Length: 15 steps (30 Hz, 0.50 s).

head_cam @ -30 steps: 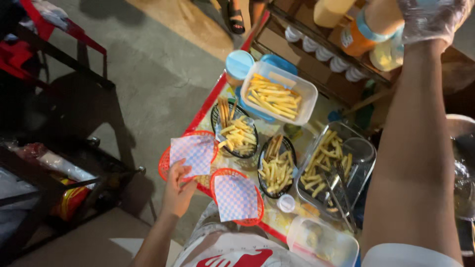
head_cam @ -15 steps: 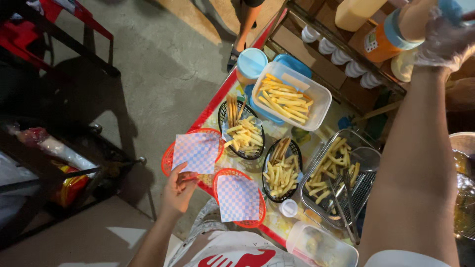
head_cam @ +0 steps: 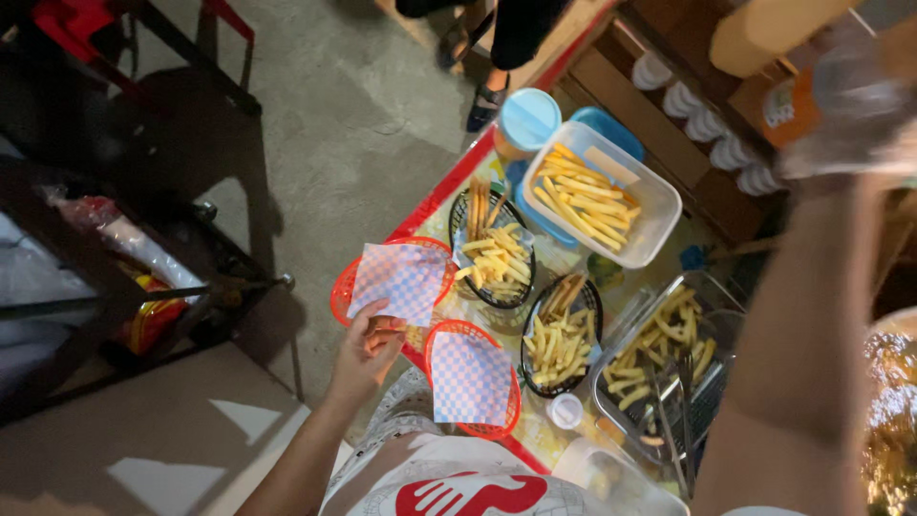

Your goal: The person fries french fries in a large wok of hot oil, using a wire skimmer to stir and remove the cooked fries. They transfer the fries into a metal draining basket and then into plastic containers lined with paper. The person also adds seasoning from a shaker and handles a container of orange-colored fries.

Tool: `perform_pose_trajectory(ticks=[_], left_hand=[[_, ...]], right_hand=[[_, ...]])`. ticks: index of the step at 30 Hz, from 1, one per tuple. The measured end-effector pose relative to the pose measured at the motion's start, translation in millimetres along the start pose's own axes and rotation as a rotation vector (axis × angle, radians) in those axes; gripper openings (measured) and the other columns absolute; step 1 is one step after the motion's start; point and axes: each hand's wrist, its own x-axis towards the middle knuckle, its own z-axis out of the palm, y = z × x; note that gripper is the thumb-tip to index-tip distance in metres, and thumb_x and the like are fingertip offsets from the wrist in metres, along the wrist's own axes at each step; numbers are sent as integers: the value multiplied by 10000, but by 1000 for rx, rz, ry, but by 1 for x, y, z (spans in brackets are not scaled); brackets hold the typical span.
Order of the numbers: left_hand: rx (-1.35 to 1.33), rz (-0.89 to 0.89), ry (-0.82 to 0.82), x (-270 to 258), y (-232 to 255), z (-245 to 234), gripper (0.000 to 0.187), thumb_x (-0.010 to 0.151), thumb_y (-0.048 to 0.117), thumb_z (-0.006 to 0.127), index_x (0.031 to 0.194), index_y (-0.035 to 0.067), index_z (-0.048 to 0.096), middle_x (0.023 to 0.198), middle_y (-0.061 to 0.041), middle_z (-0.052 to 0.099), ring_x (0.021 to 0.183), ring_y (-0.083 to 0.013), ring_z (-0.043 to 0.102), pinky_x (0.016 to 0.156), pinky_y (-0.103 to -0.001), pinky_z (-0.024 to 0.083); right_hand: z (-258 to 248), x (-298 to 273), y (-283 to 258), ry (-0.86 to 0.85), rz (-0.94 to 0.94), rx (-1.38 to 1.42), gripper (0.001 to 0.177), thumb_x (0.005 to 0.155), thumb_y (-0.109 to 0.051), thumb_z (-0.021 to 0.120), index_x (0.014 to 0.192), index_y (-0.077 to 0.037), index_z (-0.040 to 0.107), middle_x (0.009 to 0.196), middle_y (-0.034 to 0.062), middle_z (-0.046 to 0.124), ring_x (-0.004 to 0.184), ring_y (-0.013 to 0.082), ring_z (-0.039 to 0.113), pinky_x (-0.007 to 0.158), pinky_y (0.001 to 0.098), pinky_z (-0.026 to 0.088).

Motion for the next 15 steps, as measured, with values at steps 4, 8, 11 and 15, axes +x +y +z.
perform_pose_trajectory(ticks=[4,8,11,15], left_hand=[[-17,34,22,-8,1,0,636,895,-44,691,1467,92,448,1159,-98,650,1067,-176,654,914,-314,543],[30,18,53,-26,-5,-13,613,894,-50,678,1454,74,462,1168,-90,635,1106,-177,664,957,-311,537],[-144,56,62,-42,-17,-30,595,918,-25,641,1469,63,433,1209,-90,628,1120,-172,646,986,-325,547],[-91,24,165,-61,-20,-56,578,936,-7,640,1482,43,454,1214,-147,665,1087,-210,674,945,-337,534]], right_hand=[[18,-34,-127,-244,-492,141,917,778,-671,824,1433,-79,575,1241,228,682,1151,407,648,970,524,526],[54,-71,-232,-613,-596,-33,1193,613,-764,855,1499,-80,443,1348,231,606,1236,415,586,1000,533,500],[91,-68,-272,-781,-520,-294,1297,652,-714,829,1576,-62,194,1495,175,442,1356,428,457,1095,699,307],[105,-75,-287,-737,-499,-256,1073,751,-473,833,1565,-76,258,1479,213,470,1357,462,475,1085,682,346]])
